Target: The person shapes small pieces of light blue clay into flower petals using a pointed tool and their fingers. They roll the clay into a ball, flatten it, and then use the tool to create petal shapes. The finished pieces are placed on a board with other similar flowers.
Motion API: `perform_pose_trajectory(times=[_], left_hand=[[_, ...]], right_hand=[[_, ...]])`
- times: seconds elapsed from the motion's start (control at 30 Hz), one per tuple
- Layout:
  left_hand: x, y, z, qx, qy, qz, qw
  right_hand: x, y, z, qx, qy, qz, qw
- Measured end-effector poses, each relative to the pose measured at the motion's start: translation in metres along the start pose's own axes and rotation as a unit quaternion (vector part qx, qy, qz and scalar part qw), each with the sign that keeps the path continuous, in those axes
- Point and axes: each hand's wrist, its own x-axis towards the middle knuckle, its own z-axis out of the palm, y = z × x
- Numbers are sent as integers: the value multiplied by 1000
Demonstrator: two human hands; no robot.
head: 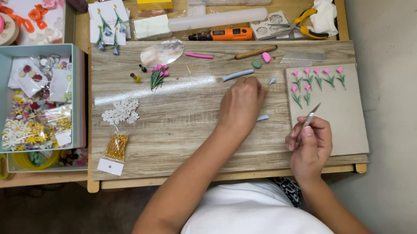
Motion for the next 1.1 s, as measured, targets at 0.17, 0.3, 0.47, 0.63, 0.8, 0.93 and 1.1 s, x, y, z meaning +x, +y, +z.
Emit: perform_pose_trajectory(times=[0.17,0.3,0.47,0.63,0.8,0.93,1.1], left_hand=[[-31,-14,-49,15,0,-19,1000],[-62,-22,-70,46,-12,-18,999],[-87,-27,-44,70,3,45,997],[-87,-28,-21,108,62,79,989],[-83,-24,-12,128,89,85,984],[-80,-30,2,151,100,108,978],[-73,-43,19,196,78,183,960]], right_hand=[[-1,-11,3,-52,-46,-17,997],[-5,-8,6,-38,-108,-19,993],[-16,2,0,-17,-144,-1,989],[-20,4,0,-2,-170,-92,981],[-23,14,-11,-39,-138,-117,983],[-21,19,-9,-57,-128,-132,981],[-16,11,2,-108,-130,-172,970]])
